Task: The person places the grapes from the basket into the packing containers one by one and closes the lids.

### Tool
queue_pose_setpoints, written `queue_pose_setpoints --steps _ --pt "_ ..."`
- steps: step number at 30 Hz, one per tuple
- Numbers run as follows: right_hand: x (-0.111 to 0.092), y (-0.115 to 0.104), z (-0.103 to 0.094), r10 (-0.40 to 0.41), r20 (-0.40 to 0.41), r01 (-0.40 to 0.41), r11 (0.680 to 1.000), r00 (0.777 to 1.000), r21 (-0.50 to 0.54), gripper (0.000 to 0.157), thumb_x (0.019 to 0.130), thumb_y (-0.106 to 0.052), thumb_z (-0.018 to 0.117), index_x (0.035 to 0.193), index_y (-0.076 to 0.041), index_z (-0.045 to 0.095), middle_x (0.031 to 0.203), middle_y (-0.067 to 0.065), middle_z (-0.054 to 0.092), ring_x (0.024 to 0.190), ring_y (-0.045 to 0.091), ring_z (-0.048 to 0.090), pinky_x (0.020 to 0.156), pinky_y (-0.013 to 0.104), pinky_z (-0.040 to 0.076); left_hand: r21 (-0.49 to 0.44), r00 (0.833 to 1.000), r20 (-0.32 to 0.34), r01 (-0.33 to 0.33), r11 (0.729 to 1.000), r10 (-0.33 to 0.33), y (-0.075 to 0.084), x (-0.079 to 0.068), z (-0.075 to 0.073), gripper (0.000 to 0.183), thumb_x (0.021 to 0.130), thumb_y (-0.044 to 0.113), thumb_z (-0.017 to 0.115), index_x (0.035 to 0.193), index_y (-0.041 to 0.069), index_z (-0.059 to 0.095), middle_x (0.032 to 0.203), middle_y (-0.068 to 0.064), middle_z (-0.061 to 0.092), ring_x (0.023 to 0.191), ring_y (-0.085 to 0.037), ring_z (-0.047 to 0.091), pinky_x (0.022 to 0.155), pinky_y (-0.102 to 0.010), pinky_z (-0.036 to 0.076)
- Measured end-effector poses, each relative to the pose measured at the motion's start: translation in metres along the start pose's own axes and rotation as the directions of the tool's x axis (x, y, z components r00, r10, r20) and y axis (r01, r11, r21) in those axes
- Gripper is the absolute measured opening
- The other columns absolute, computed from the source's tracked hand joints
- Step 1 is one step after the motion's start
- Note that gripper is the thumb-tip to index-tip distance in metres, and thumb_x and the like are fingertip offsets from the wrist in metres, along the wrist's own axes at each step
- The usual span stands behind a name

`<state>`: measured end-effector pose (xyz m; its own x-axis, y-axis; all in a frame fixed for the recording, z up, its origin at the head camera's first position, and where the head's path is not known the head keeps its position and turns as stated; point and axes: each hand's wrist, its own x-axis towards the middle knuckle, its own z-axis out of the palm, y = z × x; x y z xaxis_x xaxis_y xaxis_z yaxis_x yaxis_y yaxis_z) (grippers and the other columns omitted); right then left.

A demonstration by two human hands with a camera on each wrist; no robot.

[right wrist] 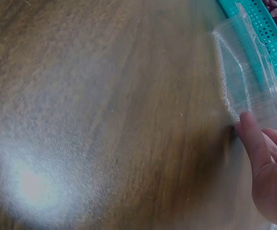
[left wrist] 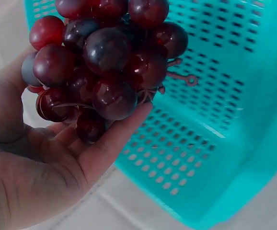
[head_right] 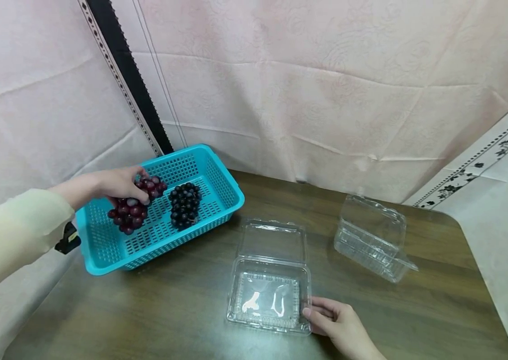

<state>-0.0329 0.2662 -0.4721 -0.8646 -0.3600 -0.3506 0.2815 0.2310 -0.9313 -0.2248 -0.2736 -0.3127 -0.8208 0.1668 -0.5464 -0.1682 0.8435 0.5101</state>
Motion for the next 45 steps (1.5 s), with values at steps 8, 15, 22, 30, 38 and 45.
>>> queue_pose_setpoints --steps 8,15,22,30,38,45 --pt "-0.004 0.003 0.005 0.003 -0.067 -0.002 1.0 0.998 0.009 0.051 0.106 -0.015 0.068 0.142 0.019 0.055 0.138 0.026 0.067 0.109 0.005 0.072 0.087 0.029 0.063 -0.018 0.998 -0.022 -0.063 0.998 0.062 0.031 -0.006 -0.012 0.073 0.093 0.021 0.074 0.147 0.001 0.03 0.138 -0.033 0.047 0.113 -0.044 0.062 0.079 -0.054 0.064" --pt "-0.006 0.003 0.008 0.012 -0.1 -0.01 1.0 0.995 0.023 0.05 0.107 -0.014 0.067 0.143 0.018 0.054 0.135 0.025 0.069 0.108 0.006 0.073 0.087 0.029 0.063 -0.046 0.995 -0.006 -0.101 0.994 0.101 0.049 -0.01 -0.013 0.072 0.096 0.019 0.073 0.149 0.002 0.029 0.14 -0.032 0.045 0.112 -0.042 0.063 0.079 -0.051 0.065" --pt "-0.006 0.003 0.011 -0.017 -0.117 0.022 0.999 0.993 0.039 0.049 0.107 -0.011 0.066 0.143 0.02 0.053 0.133 0.026 0.07 0.108 0.005 0.073 0.087 0.029 0.063 -0.081 0.992 -0.004 -0.128 0.988 0.128 0.068 -0.008 -0.008 0.073 0.096 0.019 0.076 0.151 0.004 0.03 0.139 -0.03 0.048 0.112 -0.04 0.065 0.079 -0.051 0.066" --pt "-0.007 0.002 0.015 -0.032 -0.142 0.039 0.998 0.989 0.05 0.05 0.106 -0.01 0.067 0.142 0.021 0.052 0.132 0.024 0.071 0.107 0.006 0.073 0.087 0.03 0.064 -0.049 0.983 0.015 -0.181 0.982 0.182 0.102 -0.005 -0.004 0.076 0.095 0.022 0.079 0.152 0.008 0.032 0.137 -0.026 0.052 0.114 -0.037 0.064 0.081 -0.047 0.065" --pt "-0.008 -0.001 0.018 0.032 -0.169 -0.021 0.997 0.985 0.068 0.051 0.106 -0.014 0.069 0.143 0.017 0.055 0.135 0.025 0.069 0.108 0.006 0.072 0.088 0.031 0.063 -0.049 0.971 0.064 -0.229 0.972 0.232 0.134 -0.01 0.01 0.074 0.096 0.023 0.079 0.153 0.011 0.034 0.142 -0.022 0.051 0.119 -0.036 0.062 0.087 -0.046 0.064" --pt "-0.009 -0.003 0.021 0.026 -0.193 -0.011 0.997 0.981 0.075 0.05 0.106 -0.012 0.069 0.144 0.017 0.055 0.135 0.024 0.07 0.109 0.005 0.072 0.088 0.03 0.063 -0.013 0.964 0.086 -0.251 0.968 0.252 0.157 -0.008 0.032 0.07 0.093 0.024 0.082 0.149 0.015 0.04 0.145 -0.016 0.051 0.122 -0.035 0.062 0.087 -0.045 0.064"
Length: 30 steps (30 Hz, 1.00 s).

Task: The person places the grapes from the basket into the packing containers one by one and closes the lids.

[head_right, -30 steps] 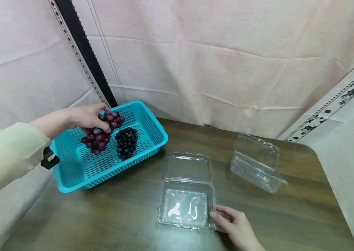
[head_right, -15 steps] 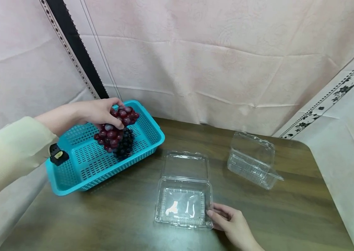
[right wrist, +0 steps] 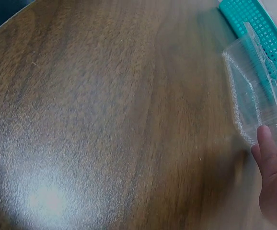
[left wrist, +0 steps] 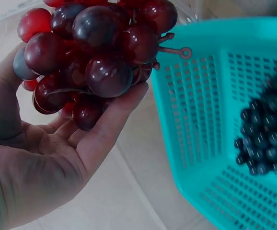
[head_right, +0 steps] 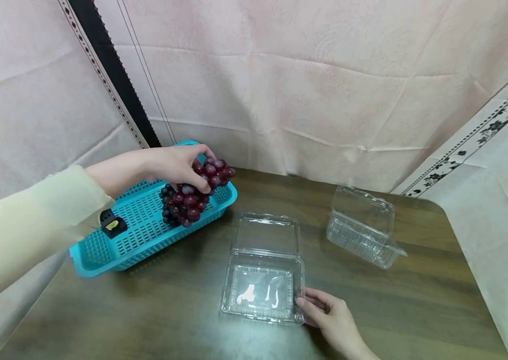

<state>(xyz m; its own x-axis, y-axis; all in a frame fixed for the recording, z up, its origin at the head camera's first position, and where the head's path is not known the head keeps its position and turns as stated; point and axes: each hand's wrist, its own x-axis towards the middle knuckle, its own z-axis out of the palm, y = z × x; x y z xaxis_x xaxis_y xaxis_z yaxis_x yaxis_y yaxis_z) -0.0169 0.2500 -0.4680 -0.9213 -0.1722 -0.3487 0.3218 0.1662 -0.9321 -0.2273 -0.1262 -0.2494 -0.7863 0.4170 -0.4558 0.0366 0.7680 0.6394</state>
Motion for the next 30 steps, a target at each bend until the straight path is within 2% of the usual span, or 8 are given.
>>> queue_pose_setpoints --steps 8,17,26,30 --pt "0.0 0.003 0.002 -0.005 -0.008 0.005 1.0 1.0 0.01 0.051 0.106 -0.013 0.068 0.146 0.015 0.054 0.14 0.026 0.067 0.111 0.004 0.071 0.089 0.03 0.063 -0.044 0.997 0.07 -0.024 0.999 0.027 0.018 0.011 0.028 0.07 0.089 0.022 0.084 0.145 0.017 0.043 0.144 -0.015 0.052 0.121 -0.034 0.063 0.08 -0.044 0.065" --pt "0.0 0.004 0.002 -0.014 -0.015 0.014 1.0 1.0 0.019 0.052 0.107 -0.013 0.067 0.146 0.018 0.052 0.14 0.028 0.066 0.112 0.004 0.071 0.09 0.03 0.063 -0.045 0.989 0.127 -0.068 0.997 0.074 0.032 0.017 0.056 0.067 0.088 0.023 0.086 0.142 0.019 0.046 0.137 -0.012 0.056 0.115 -0.031 0.066 0.077 -0.041 0.066" --pt "0.0 0.003 0.003 0.001 -0.029 0.0 0.999 1.0 0.051 0.051 0.106 -0.012 0.068 0.146 0.016 0.053 0.137 0.023 0.069 0.111 0.007 0.072 0.091 0.029 0.062 -0.054 0.971 0.194 -0.129 0.99 0.137 0.037 0.022 0.09 0.063 0.087 0.019 0.086 0.137 0.018 0.049 0.127 -0.011 0.059 0.108 -0.028 0.067 0.075 -0.04 0.066" --pt "0.0 0.003 0.003 0.011 -0.038 -0.009 0.998 0.999 0.058 0.05 0.106 -0.012 0.068 0.145 0.016 0.054 0.135 0.021 0.07 0.111 0.007 0.072 0.09 0.028 0.062 -0.055 0.96 0.221 -0.162 0.985 0.17 0.036 0.027 0.105 0.061 0.086 0.017 0.087 0.136 0.018 0.051 0.125 -0.008 0.061 0.11 -0.024 0.066 0.083 -0.04 0.064"
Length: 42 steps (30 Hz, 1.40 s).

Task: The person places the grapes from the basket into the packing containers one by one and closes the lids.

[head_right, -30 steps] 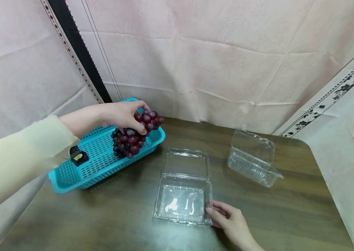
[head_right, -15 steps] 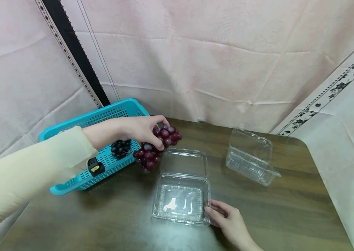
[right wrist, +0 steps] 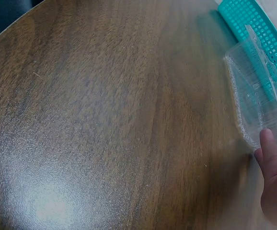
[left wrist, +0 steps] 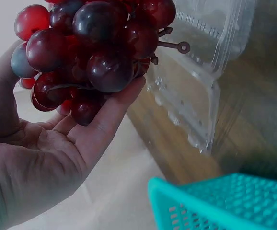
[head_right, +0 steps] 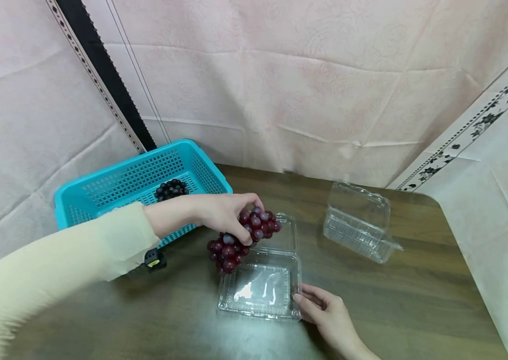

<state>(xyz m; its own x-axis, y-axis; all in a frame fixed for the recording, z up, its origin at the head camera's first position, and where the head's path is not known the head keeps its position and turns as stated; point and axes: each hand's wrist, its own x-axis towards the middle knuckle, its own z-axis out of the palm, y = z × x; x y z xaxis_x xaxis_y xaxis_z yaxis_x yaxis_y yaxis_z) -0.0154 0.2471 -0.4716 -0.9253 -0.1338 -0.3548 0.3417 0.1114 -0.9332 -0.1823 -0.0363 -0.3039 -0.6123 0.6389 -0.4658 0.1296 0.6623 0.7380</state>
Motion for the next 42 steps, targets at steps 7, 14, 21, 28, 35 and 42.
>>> queue_pose_setpoints --steps 7,14,21,28,35,42 --pt "0.001 0.001 0.0 0.007 0.004 -0.007 1.0 1.0 0.004 0.049 0.106 -0.013 0.068 0.145 0.015 0.055 0.136 0.022 0.07 0.111 0.007 0.072 0.09 0.029 0.062 0.023 0.999 0.029 -0.031 0.999 0.031 -0.005 0.007 0.016 0.061 0.084 0.017 0.088 0.134 0.021 0.053 0.12 -0.005 0.065 0.107 -0.02 0.066 0.09 -0.039 0.06" --pt "0.001 0.0 0.0 0.001 -0.005 -0.001 1.0 1.0 -0.004 0.049 0.106 -0.013 0.068 0.145 0.015 0.056 0.137 0.024 0.069 0.111 0.007 0.072 0.09 0.029 0.062 0.044 0.994 0.091 -0.056 0.998 0.051 -0.007 0.005 0.027 0.059 0.084 0.017 0.088 0.132 0.023 0.054 0.113 -0.003 0.066 0.1 -0.017 0.066 0.088 -0.034 0.058" --pt "0.001 0.0 0.0 -0.008 0.003 0.008 1.0 1.0 -0.001 0.049 0.107 -0.013 0.067 0.145 0.015 0.055 0.138 0.025 0.068 0.112 0.008 0.072 0.091 0.029 0.062 -0.009 0.986 0.169 -0.001 1.0 0.003 -0.008 0.003 0.034 0.056 0.082 0.019 0.09 0.127 0.026 0.056 0.111 -0.005 0.067 0.098 -0.018 0.068 0.08 -0.036 0.062" --pt "0.0 0.0 0.0 -0.009 0.014 0.009 1.0 1.0 0.01 0.05 0.107 -0.012 0.067 0.145 0.016 0.054 0.137 0.023 0.069 0.112 0.008 0.072 0.091 0.029 0.062 -0.017 0.976 0.215 0.041 0.999 -0.036 -0.014 0.007 0.04 0.056 0.08 0.02 0.091 0.124 0.026 0.057 0.116 -0.005 0.065 0.1 -0.019 0.067 0.074 -0.038 0.064" --pt "0.0 0.0 0.001 -0.002 0.01 0.002 1.0 1.0 0.013 0.05 0.107 -0.013 0.067 0.145 0.016 0.054 0.137 0.023 0.069 0.112 0.009 0.073 0.091 0.029 0.062 0.026 0.977 0.21 0.034 0.999 -0.039 -0.021 0.018 0.049 0.056 0.08 0.022 0.09 0.125 0.025 0.057 0.119 -0.002 0.061 0.104 -0.018 0.065 0.078 -0.036 0.062" --pt "0.0 0.0 0.002 0.008 -0.007 -0.008 1.0 1.0 0.008 0.05 0.107 -0.014 0.067 0.145 0.015 0.055 0.136 0.023 0.07 0.111 0.01 0.073 0.091 0.029 0.062 0.087 0.981 0.195 -0.012 0.996 -0.005 -0.021 0.029 0.055 0.055 0.08 0.024 0.09 0.125 0.023 0.058 0.118 0.001 0.062 0.107 -0.015 0.062 0.092 -0.038 0.058"
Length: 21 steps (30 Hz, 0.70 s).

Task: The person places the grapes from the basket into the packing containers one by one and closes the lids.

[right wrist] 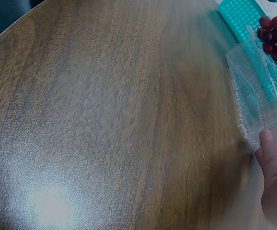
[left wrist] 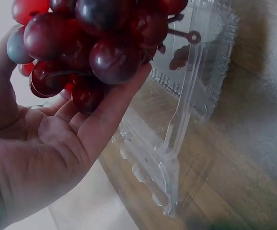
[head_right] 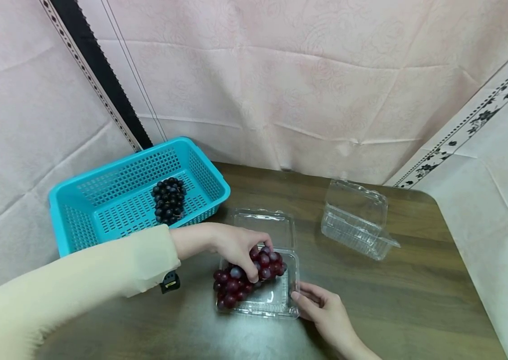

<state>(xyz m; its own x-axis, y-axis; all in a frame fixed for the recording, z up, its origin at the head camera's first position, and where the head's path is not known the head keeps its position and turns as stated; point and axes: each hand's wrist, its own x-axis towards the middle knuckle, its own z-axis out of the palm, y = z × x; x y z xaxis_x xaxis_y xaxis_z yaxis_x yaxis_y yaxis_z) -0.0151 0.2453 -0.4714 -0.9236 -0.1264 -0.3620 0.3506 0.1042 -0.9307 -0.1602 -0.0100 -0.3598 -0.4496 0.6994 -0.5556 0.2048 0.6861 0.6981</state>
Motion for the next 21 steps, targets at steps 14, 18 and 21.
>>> queue_pose_setpoints --steps 14,18,21 --pt "0.0 -0.002 0.0 -0.003 -0.001 0.003 1.0 1.0 -0.011 0.05 0.107 -0.014 0.068 0.145 0.015 0.055 0.135 0.024 0.07 0.11 0.01 0.073 0.091 0.029 0.062 0.242 0.988 -0.144 -0.016 0.97 0.053 0.008 0.014 0.021 0.057 0.082 0.021 0.091 0.128 0.023 0.057 0.117 0.0 0.068 0.105 -0.012 0.065 0.091 -0.033 0.058" --pt "0.0 -0.002 0.0 0.006 -0.004 -0.006 1.0 1.0 -0.013 0.05 0.107 -0.015 0.068 0.145 0.014 0.055 0.135 0.024 0.07 0.11 0.01 0.073 0.091 0.029 0.062 0.328 0.981 -0.188 0.006 0.945 0.059 0.008 0.018 0.03 0.062 0.082 0.023 0.092 0.133 0.025 0.056 0.12 -0.002 0.069 0.108 -0.013 0.066 0.093 -0.034 0.057" --pt "0.0 -0.001 -0.001 0.01 0.0 -0.01 1.0 1.0 -0.015 0.05 0.107 -0.016 0.067 0.146 0.013 0.055 0.136 0.023 0.069 0.11 0.01 0.073 0.091 0.03 0.062 0.369 0.975 -0.213 0.018 0.929 0.066 0.007 0.02 0.036 0.064 0.081 0.024 0.093 0.133 0.026 0.056 0.118 -0.001 0.07 0.105 -0.012 0.066 0.089 -0.031 0.057"
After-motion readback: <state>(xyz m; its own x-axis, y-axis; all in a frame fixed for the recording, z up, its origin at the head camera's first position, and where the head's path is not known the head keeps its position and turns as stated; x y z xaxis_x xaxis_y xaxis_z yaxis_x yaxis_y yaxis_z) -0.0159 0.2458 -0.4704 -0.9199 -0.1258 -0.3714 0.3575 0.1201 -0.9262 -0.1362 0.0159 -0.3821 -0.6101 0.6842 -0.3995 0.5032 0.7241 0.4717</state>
